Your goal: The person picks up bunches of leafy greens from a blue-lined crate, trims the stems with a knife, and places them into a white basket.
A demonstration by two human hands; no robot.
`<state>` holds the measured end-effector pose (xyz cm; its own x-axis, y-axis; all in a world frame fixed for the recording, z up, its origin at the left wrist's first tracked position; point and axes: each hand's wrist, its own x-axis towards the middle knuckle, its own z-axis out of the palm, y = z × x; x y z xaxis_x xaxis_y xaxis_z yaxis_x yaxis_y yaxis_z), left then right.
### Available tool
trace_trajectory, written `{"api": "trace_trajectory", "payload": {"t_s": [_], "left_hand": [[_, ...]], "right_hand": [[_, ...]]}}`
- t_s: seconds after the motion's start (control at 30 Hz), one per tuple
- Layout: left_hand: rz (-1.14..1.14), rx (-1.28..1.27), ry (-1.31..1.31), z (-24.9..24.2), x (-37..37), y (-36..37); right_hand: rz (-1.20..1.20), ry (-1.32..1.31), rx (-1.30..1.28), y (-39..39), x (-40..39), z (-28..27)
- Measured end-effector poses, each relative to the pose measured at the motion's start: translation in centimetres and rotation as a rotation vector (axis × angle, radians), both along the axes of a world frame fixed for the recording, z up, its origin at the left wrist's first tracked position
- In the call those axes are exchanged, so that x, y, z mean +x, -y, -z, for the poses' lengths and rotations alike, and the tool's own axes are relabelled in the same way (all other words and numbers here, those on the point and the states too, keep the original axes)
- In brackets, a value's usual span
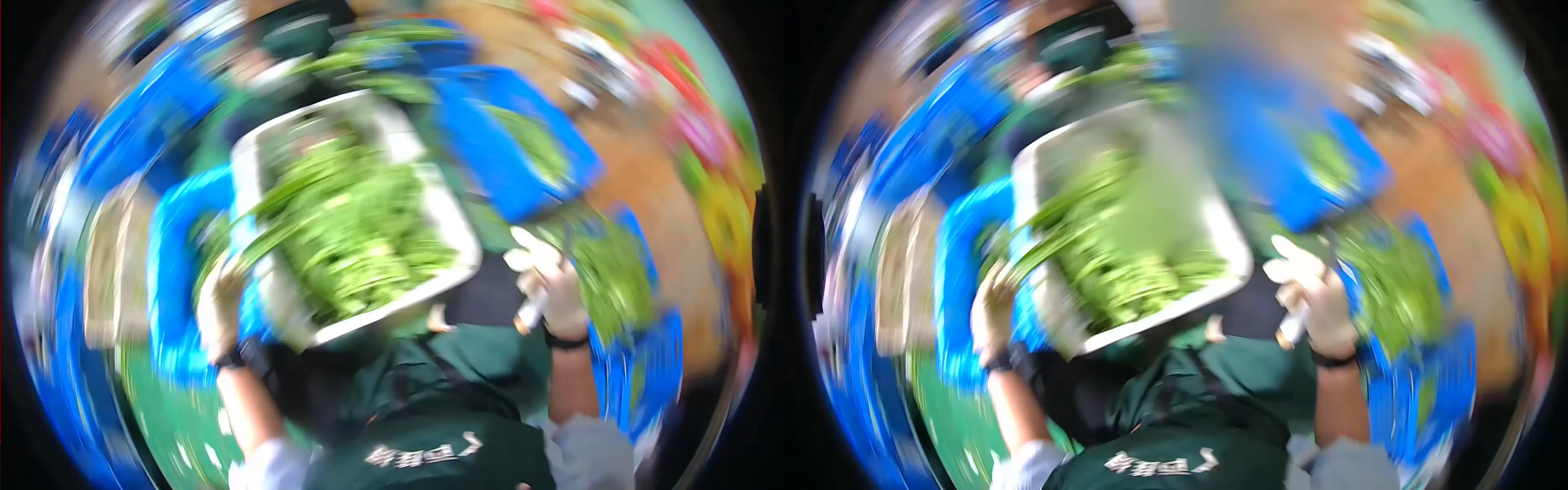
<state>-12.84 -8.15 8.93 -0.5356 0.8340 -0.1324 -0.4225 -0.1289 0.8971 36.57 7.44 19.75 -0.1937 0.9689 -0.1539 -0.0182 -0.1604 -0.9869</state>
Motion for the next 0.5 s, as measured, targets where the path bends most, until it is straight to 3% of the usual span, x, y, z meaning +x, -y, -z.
{"api": "trace_trajectory", "payload": {"t_s": [0.03,0.07,0.1,0.13,0.17,0.2,0.23,0.27,0.3,0.33,0.4,0.47,0.5], "left_hand": [[-0.056,0.049,0.076,1.9,-2.0,2.1],[-0.165,0.051,0.136,1.3,-2.0,3.5],[-0.263,0.042,0.17,1.4,-2.6,5.2],[-0.326,0.039,0.208,1.9,-3.7,7.0],[-0.441,-0.037,0.189,2.6,-5.2,9.3],[-0.534,-0.113,0.176,3.2,-6.7,10.7],[-0.62,-0.176,0.154,3.4,-7.6,12.2],[-0.659,-0.168,0.155,4.2,-8.5,13.4],[-0.681,-0.28,0.125,5.0,-10.0,14.2],[-0.693,-0.398,0.1,5.9,-11.4,14.7],[-0.702,-0.454,0.141,10.1,-15.1,13.7],[-0.421,-0.766,-0.27,14.6,-19.5,12.4],[-0.322,-0.901,-0.409,19.6,-22.5,11.8]], "right_hand": [[-0.203,-0.156,-0.139,-0.2,-3.3,1.4],[-0.227,-0.025,-0.2,1.0,-6.9,2.7],[-0.431,0.059,-0.26,2.3,-10.4,1.8],[-0.745,0.196,-0.012,3.1,-12.3,3.4],[-0.766,-0.019,-0.448,3.6,-13.2,6.8],[-0.638,0.013,-0.678,5.5,-17.0,4.2],[-0.703,-0.261,-1.08,5.6,-17.7,5.5],[-0.767,-0.289,-1.209,6.7,-17.9,6.6],[-0.908,-0.631,-1.551,7.6,-18.4,8.3],[-1.076,-0.336,-1.176,8.6,-18.3,8.6],[-1.004,-0.004,-1.28,8.2,-18.9,8.2],[-0.983,-0.014,-1.11,6.4,-20.9,9.4],[-0.794,0.024,-1.061,6.0,-22.7,8.6]]}}
